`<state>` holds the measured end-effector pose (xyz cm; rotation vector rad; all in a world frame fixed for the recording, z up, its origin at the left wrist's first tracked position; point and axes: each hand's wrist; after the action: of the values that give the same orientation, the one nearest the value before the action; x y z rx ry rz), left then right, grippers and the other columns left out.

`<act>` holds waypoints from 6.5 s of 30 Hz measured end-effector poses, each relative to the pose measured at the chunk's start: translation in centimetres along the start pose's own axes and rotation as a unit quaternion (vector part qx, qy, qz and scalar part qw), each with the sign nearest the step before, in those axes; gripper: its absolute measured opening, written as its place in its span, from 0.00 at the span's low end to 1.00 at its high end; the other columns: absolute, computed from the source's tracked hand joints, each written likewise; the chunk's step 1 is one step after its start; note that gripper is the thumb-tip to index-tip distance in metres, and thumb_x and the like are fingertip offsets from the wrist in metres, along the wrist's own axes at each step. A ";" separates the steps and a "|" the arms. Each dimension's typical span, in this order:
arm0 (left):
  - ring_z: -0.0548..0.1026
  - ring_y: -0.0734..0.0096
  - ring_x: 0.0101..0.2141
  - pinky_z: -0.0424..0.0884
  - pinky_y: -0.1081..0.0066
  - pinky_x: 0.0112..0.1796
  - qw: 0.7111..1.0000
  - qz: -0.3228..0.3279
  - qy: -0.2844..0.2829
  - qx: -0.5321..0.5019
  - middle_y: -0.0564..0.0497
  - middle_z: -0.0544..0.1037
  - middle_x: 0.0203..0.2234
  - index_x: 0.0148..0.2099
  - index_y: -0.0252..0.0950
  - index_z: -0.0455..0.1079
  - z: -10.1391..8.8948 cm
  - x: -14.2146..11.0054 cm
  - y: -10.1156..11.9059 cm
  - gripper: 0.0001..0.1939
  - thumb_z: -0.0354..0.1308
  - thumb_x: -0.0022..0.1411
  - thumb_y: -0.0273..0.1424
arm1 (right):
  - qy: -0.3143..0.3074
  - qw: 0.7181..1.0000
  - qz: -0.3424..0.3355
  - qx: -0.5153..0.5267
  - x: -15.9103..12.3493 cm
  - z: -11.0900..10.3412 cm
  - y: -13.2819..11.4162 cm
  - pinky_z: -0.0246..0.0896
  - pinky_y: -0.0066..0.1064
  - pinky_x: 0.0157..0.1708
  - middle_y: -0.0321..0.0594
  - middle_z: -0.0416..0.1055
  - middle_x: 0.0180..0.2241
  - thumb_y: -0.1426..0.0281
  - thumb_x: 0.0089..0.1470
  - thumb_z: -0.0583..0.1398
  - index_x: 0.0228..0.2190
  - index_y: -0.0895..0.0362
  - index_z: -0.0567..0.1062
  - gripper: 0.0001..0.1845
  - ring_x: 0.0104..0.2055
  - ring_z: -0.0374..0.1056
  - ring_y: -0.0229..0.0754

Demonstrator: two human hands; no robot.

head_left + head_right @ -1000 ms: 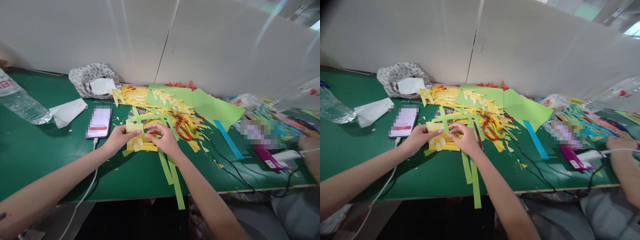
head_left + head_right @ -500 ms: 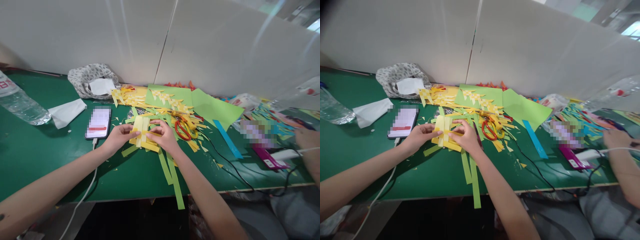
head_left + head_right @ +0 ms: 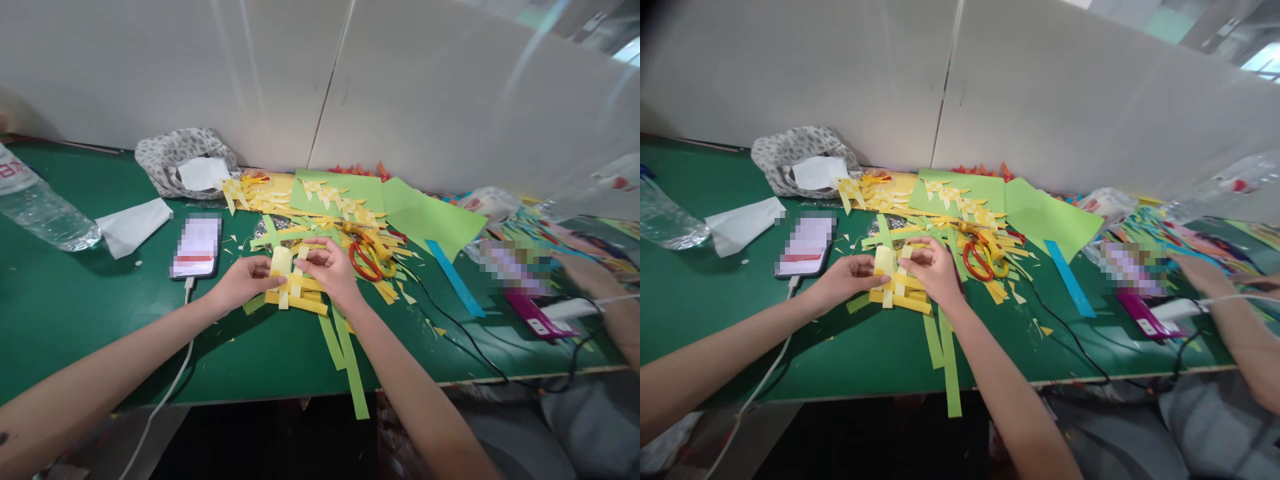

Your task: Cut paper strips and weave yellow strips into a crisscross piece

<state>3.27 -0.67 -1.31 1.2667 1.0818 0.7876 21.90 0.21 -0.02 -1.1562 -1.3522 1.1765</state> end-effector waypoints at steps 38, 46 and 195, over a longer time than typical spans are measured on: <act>0.76 0.69 0.35 0.71 0.72 0.36 0.999 0.015 0.022 -0.029 0.51 0.79 0.34 0.39 0.36 0.71 -0.3 0.2 -0.2 0.16 0.66 0.45 0.27 | 0.005 0.994 -0.046 -0.099 -0.1 -0.3 0.1 0.67 0.38 0.40 0.34 0.74 0.26 0.67 0.42 0.67 0.43 0.53 0.69 0.24 0.33 0.72 0.42; 0.78 0.67 0.33 0.72 0.72 0.33 1.000 0.000 -0.024 -0.017 0.49 0.81 0.36 0.41 0.36 0.74 0.3 -0.3 0.6 0.15 0.64 0.48 0.30 | -0.019 0.993 -0.039 -0.105 -0.7 0.6 0.0 0.67 0.37 0.38 0.36 0.75 0.29 0.66 0.42 0.67 0.41 0.51 0.70 0.22 0.36 0.73 0.44; 0.76 0.70 0.41 0.72 0.71 0.42 0.972 0.035 0.118 -0.201 0.48 0.76 0.45 0.46 0.36 0.66 -0.7 0.5 0.5 0.27 0.71 0.44 0.28 | 0.020 0.999 0.005 0.042 -0.3 0.6 0.7 0.69 0.46 0.48 0.44 0.70 0.50 0.62 0.38 0.70 0.58 0.48 0.55 0.49 0.48 0.71 0.50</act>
<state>2.78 0.11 -0.84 0.8851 1.0023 1.1685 21.39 -0.10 -0.74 -1.1227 -1.2560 1.1996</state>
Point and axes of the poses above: each hand's wrist, its own x-axis towards the middle knuckle, its own z-axis out of the palm, y = z × x
